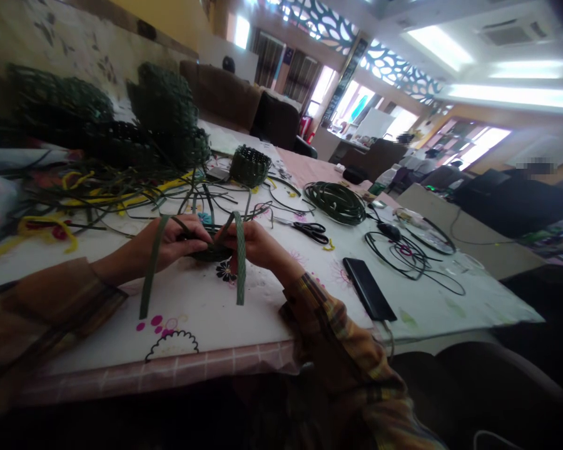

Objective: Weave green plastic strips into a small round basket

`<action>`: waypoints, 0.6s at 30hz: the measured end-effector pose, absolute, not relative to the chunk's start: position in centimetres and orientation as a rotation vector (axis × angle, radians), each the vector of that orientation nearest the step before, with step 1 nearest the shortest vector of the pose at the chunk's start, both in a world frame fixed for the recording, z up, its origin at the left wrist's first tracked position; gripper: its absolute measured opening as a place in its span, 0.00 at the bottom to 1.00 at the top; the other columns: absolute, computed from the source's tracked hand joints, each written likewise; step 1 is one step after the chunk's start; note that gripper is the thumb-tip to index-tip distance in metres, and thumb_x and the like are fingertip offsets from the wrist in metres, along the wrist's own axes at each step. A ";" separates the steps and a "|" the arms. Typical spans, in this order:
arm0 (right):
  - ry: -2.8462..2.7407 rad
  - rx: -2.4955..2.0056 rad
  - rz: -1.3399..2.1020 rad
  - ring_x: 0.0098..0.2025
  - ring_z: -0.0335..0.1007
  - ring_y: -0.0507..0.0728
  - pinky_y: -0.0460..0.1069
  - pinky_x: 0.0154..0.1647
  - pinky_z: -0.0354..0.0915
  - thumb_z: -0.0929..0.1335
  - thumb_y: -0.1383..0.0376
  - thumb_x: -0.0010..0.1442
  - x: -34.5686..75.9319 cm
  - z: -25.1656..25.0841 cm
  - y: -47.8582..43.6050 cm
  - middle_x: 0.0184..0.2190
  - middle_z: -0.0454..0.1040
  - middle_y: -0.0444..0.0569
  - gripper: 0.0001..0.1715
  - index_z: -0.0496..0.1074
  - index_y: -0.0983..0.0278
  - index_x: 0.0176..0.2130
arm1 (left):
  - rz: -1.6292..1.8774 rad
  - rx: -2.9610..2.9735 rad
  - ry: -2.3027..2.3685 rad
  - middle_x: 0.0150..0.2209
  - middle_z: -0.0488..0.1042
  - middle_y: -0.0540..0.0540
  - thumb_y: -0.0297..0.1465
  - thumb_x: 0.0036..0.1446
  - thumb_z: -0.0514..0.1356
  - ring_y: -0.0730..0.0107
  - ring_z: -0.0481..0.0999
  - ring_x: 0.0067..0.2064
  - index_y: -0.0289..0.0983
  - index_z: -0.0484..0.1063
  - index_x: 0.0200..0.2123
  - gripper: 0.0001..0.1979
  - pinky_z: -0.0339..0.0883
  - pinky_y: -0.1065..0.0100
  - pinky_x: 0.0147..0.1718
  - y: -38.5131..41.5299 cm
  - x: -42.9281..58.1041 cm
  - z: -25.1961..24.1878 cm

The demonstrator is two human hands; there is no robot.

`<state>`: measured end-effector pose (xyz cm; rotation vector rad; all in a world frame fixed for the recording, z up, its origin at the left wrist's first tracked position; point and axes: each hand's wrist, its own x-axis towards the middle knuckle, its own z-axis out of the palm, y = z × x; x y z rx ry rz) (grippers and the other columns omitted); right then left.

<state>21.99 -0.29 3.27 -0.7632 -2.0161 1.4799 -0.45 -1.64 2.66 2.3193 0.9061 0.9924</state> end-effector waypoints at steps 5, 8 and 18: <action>-2.002 -0.738 1.571 0.19 0.72 0.48 0.39 0.16 0.64 0.65 0.71 0.62 21.9 3.5 -0.2 0.24 0.71 0.39 0.04 0.70 0.68 0.37 | 1.014 2.205 0.940 0.32 0.75 0.48 0.35 0.60 0.61 0.68 0.75 0.35 0.38 0.77 0.34 0.08 0.69 0.69 0.33 -1.8 -0.2 2.0; -1.962 -0.837 1.494 0.15 0.69 0.47 0.38 0.14 0.62 0.64 0.72 0.62 21.6 3.2 -0.4 0.20 0.69 0.37 0.05 0.70 0.68 0.38 | 1.061 2.211 0.997 0.33 0.76 0.47 0.36 0.59 0.62 0.69 0.75 0.35 0.37 0.77 0.36 0.08 0.69 0.70 0.33 -1.9 -0.2 1.8; -1.993 -0.798 1.374 0.17 0.68 0.47 0.40 0.17 0.63 0.62 0.69 0.65 21.8 2.6 -1.1 0.22 0.69 0.37 0.07 0.69 0.65 0.40 | 0.963 2.369 0.980 0.34 0.75 0.47 0.36 0.57 0.64 0.69 0.74 0.35 0.39 0.78 0.35 0.08 0.68 0.71 0.31 -1.8 -0.8 2.7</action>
